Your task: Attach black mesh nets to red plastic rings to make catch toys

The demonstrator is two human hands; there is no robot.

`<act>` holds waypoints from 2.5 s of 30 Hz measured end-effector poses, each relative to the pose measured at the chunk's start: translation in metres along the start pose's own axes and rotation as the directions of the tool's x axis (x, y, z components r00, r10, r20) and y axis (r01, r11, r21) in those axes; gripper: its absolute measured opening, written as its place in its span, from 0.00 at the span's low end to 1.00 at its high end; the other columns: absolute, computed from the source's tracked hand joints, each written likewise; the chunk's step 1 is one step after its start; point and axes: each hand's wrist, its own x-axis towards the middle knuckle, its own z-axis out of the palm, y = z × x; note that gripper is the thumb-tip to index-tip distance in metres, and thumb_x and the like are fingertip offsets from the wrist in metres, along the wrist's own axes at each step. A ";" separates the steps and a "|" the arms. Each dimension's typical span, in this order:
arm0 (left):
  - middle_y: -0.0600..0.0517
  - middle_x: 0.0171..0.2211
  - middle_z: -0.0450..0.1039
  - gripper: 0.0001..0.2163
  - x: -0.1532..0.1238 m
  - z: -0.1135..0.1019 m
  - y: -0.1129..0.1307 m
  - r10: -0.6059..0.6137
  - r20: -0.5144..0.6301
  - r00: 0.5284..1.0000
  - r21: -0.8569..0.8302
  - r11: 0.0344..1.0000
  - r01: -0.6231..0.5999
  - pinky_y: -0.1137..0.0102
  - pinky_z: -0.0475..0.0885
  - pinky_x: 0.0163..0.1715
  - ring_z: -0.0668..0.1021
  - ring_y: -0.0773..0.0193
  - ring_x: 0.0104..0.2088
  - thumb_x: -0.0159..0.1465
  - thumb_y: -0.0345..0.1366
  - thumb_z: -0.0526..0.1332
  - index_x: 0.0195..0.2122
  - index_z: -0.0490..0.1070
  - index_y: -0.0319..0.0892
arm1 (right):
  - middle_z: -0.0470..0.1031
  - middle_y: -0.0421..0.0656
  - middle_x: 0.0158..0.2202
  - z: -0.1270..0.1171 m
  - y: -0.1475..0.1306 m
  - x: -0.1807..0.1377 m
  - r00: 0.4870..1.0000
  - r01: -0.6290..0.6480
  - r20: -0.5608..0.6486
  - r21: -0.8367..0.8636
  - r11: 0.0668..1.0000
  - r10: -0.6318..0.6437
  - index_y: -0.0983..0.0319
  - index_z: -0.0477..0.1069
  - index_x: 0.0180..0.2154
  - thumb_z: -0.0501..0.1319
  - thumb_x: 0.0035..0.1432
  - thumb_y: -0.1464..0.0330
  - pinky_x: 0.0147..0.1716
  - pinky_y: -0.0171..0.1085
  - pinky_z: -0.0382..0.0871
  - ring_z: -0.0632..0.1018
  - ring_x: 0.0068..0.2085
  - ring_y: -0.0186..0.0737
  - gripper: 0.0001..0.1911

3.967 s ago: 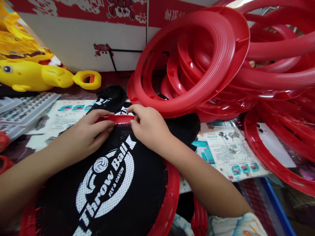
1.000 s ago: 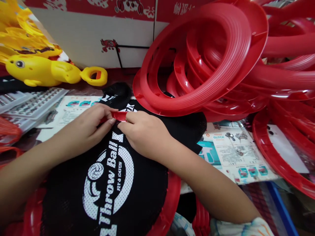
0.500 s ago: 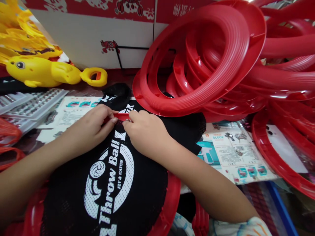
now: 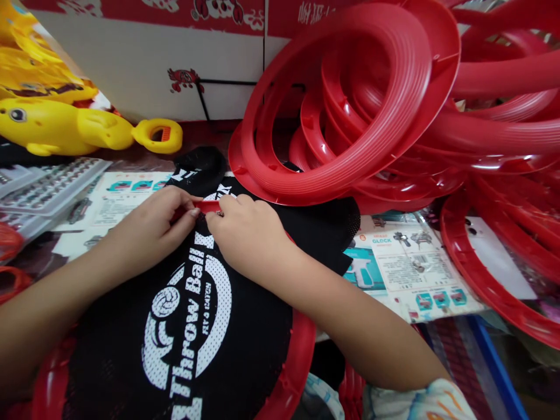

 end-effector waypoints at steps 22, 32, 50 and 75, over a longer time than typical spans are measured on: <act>0.41 0.44 0.69 0.16 -0.006 -0.002 -0.002 0.202 0.041 0.978 0.076 0.976 -0.205 0.59 0.68 0.46 0.73 0.52 0.44 0.67 0.36 0.50 0.51 0.66 0.34 | 0.76 0.38 0.30 0.002 0.028 0.001 0.931 -0.281 0.088 0.792 0.542 0.355 0.64 0.75 0.43 0.60 0.56 0.79 0.32 0.32 0.63 0.74 0.30 0.32 0.13; 0.41 0.45 0.67 0.14 -0.009 0.001 -0.005 0.285 0.019 0.958 0.146 0.947 -0.285 0.57 0.71 0.45 0.73 0.52 0.44 0.67 0.35 0.50 0.51 0.66 0.36 | 0.75 0.38 0.28 0.004 0.028 0.002 0.930 -0.246 0.028 0.788 0.565 0.366 0.65 0.76 0.42 0.60 0.55 0.80 0.31 0.31 0.63 0.74 0.29 0.32 0.13; 0.39 0.49 0.62 0.20 -0.012 0.005 -0.009 0.359 0.100 0.928 0.267 0.889 -0.373 0.52 0.71 0.44 0.70 0.48 0.46 0.65 0.30 0.50 0.57 0.68 0.46 | 0.77 0.38 0.30 -0.001 0.030 0.002 0.950 -0.215 -0.074 0.547 0.809 0.303 0.64 0.77 0.41 0.59 0.55 0.80 0.38 0.33 0.60 0.71 0.34 0.36 0.14; 0.39 0.50 0.64 0.16 -0.012 0.005 -0.011 0.343 0.063 0.937 0.210 0.913 -0.349 0.52 0.72 0.46 0.71 0.47 0.49 0.67 0.33 0.51 0.54 0.66 0.41 | 0.72 0.37 0.23 -0.035 0.035 -0.009 0.884 -0.446 0.359 0.458 0.769 0.299 0.63 0.77 0.28 0.67 0.55 0.66 0.23 0.33 0.53 0.68 0.24 0.29 0.07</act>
